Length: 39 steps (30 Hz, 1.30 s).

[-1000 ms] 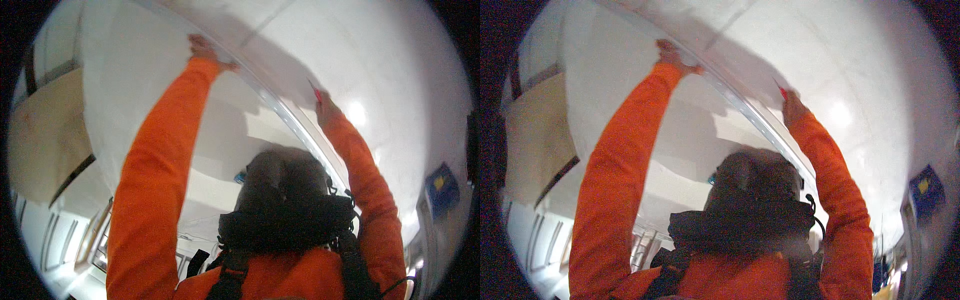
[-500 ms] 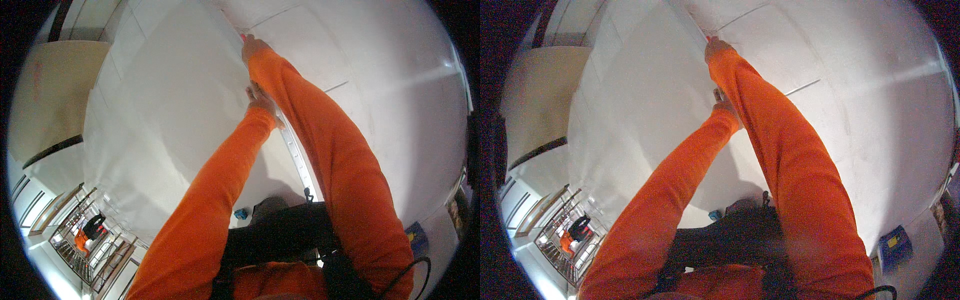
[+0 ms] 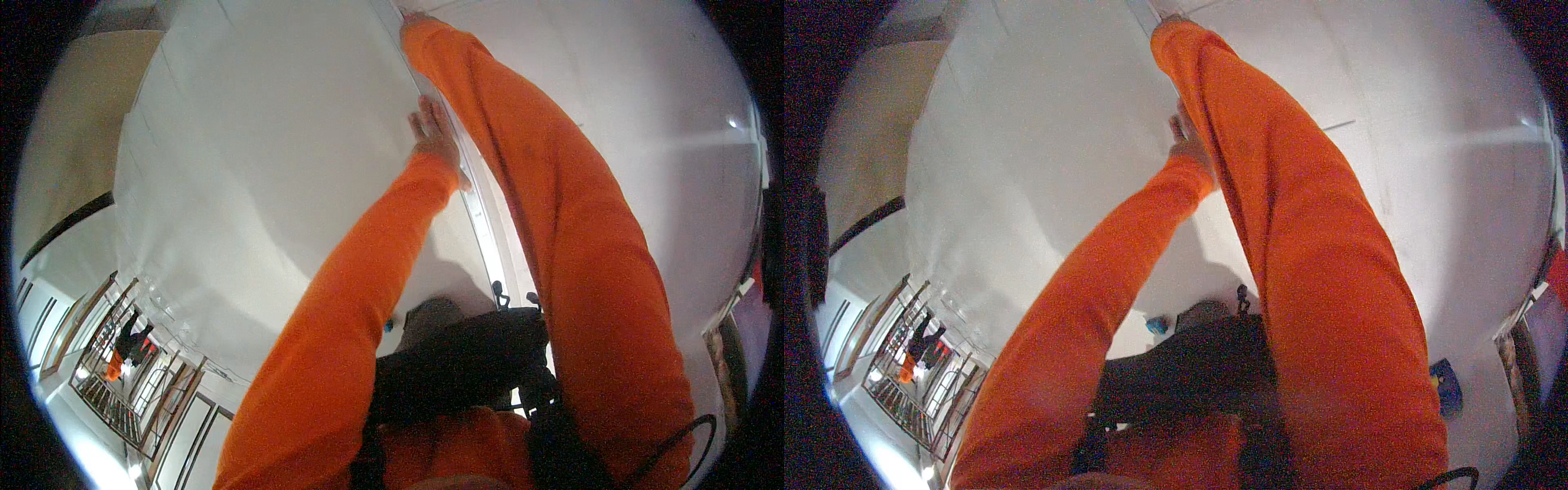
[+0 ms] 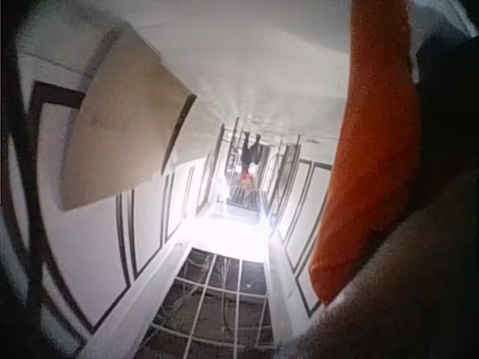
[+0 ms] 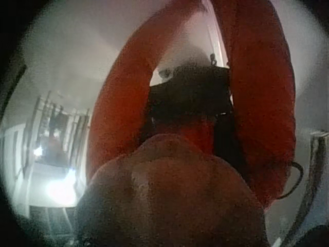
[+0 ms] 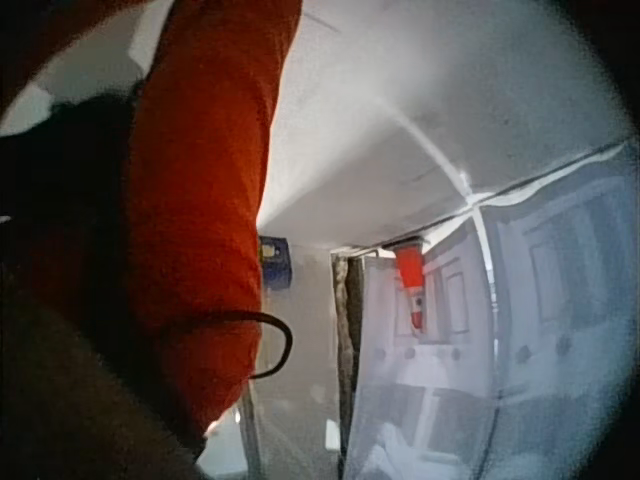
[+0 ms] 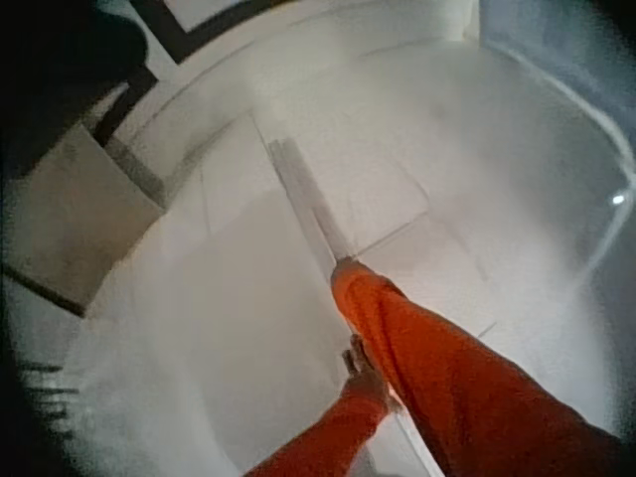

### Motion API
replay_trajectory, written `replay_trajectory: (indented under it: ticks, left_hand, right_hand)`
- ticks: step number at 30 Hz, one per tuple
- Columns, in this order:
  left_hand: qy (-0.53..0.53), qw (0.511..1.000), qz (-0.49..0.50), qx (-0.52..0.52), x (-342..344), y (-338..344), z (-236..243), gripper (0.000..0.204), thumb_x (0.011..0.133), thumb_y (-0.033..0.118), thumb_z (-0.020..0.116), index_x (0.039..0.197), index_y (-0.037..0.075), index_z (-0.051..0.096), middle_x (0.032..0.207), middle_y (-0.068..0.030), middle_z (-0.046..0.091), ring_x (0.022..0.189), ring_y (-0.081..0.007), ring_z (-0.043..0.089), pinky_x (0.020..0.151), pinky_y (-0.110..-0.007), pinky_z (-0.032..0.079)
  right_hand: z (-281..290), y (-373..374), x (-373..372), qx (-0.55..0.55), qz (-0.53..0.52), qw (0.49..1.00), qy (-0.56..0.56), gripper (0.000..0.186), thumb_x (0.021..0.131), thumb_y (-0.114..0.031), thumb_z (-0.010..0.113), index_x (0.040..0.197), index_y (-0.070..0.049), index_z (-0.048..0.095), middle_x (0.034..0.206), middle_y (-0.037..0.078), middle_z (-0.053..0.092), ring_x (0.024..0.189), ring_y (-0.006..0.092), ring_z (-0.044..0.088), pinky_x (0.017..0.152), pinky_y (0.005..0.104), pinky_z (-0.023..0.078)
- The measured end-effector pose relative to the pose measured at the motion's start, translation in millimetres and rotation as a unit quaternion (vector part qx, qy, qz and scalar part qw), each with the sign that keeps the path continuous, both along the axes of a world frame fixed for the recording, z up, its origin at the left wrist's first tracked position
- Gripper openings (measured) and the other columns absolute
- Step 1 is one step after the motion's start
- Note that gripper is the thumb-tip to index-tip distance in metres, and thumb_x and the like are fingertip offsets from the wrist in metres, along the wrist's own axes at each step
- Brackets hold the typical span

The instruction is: The person measures a tiled surface using a measuring tape and then uses a utility knife to score a line along a metal straight edge placed on the floor.

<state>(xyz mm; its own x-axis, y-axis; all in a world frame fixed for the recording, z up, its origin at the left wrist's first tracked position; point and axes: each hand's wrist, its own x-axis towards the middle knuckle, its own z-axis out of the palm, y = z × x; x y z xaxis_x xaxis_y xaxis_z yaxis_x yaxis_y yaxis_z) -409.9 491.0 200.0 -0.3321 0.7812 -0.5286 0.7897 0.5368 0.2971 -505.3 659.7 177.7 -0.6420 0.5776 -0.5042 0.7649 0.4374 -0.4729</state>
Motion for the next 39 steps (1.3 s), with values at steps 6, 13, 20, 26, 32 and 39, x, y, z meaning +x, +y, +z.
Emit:
replay_trajectory:
  ticks: [6,13,20,26,32,39]
  left_hand:
    - [0.085,0.971,-0.157,-0.158,-22.4,-6.0,30.9,0.138,0.054,0.058,0.08,0.146,-0.003,-0.003,0.151,-0.0306,-0.005,0.136,-0.0556,-0.005,0.109,-0.064,0.012]
    - [0.097,0.98,-0.039,-0.171,1.4,0.9,41.8,0.154,0.043,0.061,0.086,0.143,-0.008,-0.01,0.151,-0.0293,-0.01,0.139,-0.0463,0.014,0.104,-0.048,0.039]
    - [0.127,0.981,-0.074,-0.125,-7.5,-22.6,15.0,0.154,0.044,0.07,0.08,0.145,-0.003,-0.01,0.15,-0.0314,-0.01,0.14,-0.047,0.002,0.107,-0.049,0.034]
    - [0.19,0.957,-0.163,-0.146,-19.5,-27.7,-15.1,0.146,0.051,0.076,0.072,0.145,-0.006,-0.003,0.148,-0.0358,-0.005,0.14,-0.0451,-0.01,0.113,-0.048,0.019]
    - [0.313,0.91,-0.228,-0.146,-47.3,-39.1,-44.2,0.149,0.047,0.078,0.073,0.145,-0.007,-0.001,0.15,-0.0332,-0.002,0.142,-0.0411,0.006,0.11,-0.045,0.029]
    - [0.369,0.889,-0.201,-0.183,-63.6,-44.8,-47.4,0.15,0.047,0.079,0.072,0.143,-0.011,-0.001,0.147,-0.037,0.005,0.14,-0.042,0.014,0.108,-0.044,0.033]
  right_hand:
    - [24.5,-99.9,137.9,-0.093,0.024,0.995,-0.015,0.041,0.096,-0.026,0.039,0.122,0.005,0.044,0.107,0.029,0.06,0.105,0.0421,0.058,0.088,0.0468,0.049]
    - [77.8,-185.8,295.4,-0.31,-0.151,0.922,-0.177,0.058,0.099,-0.042,0.017,0.122,0.004,0.044,0.11,0.028,0.06,0.106,0.0433,0.057,0.091,0.0481,0.047]
    - [71.5,-261.1,385.6,-0.284,-0.124,0.93,-0.195,0.039,0.098,-0.025,0.027,0.129,-0.002,0.035,0.105,0.029,0.061,0.098,0.0434,0.061,0.083,0.0508,0.05]
    - [66.4,-352.8,530.3,-0.341,-0.101,0.89,-0.286,0.033,0.098,-0.022,0.032,0.127,-0.007,0.034,0.108,0.032,0.059,0.102,0.0424,0.061,0.085,0.0502,0.05]
    - [87.7,-408.1,639.5,-0.445,-0.153,0.778,-0.415,0.04,0.096,-0.017,0.032,0.135,-0.008,0.03,0.114,0.031,0.058,0.105,0.0431,0.06,0.086,0.0503,0.049]
    - [93.5,-457.1,720.8,-0.362,-0.187,0.796,-0.448,0.036,0.097,-0.024,0.036,0.128,-0.005,0.04,0.104,0.025,0.061,0.095,0.0366,0.063,0.082,0.0425,0.048]
